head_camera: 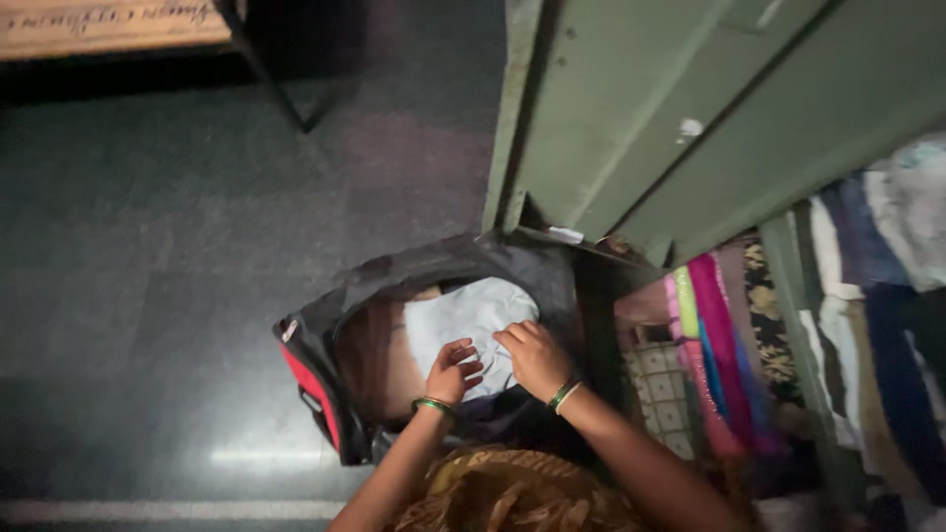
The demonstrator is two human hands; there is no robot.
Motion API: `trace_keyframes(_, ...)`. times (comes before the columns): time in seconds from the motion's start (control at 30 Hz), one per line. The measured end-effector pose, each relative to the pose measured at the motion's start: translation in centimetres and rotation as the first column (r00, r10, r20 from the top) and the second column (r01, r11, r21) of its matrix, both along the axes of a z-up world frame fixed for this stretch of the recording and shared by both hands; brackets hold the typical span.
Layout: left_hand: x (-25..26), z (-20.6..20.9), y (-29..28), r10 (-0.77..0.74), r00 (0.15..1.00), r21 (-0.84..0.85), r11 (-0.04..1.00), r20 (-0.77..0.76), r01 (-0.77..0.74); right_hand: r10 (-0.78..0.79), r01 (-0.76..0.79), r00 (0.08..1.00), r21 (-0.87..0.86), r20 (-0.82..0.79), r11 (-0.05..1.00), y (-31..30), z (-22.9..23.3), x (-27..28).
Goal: The person removes folded garments, including jeans and shirts, from a black and red duffel bag and places them into different shelves of a green metal closet.
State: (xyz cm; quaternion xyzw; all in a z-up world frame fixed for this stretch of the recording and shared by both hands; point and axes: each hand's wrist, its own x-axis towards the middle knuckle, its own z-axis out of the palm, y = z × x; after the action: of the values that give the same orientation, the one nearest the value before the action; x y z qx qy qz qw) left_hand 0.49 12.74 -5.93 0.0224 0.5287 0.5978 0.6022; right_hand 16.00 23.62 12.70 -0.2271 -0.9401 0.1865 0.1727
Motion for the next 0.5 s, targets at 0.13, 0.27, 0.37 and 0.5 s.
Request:
trace_keyframes(0.13,-1.3,-3.7,-3.2,0.110,0.994,-0.091,0.990,0.004,-0.109,0.036,-0.003,0.978,-0.159,0.207,0.987,-1.0,-6.3,-1.4)
trace_keyframes(0.27,-2.0,-5.3,-5.6,0.181,0.984,-0.182,0.967,-0.004,-0.179,0.012,0.143,0.885,-0.297,0.465,0.944,-1.6,-12.9,-1.6)
trace_keyframes(0.37,-2.3,-5.5,-6.9,0.217,0.976,-0.215,0.954,0.022,-0.208,-0.036,0.240,0.725,-0.203,0.688,0.950,-1.2,-17.1,-1.1)
trace_keyframes(0.5,-1.5,-6.1,-7.9,0.260,0.965,-0.170,0.954,0.045,-0.249,-0.449,0.552,0.656,0.021,0.607,0.834,0.7,-22.3,-0.5)
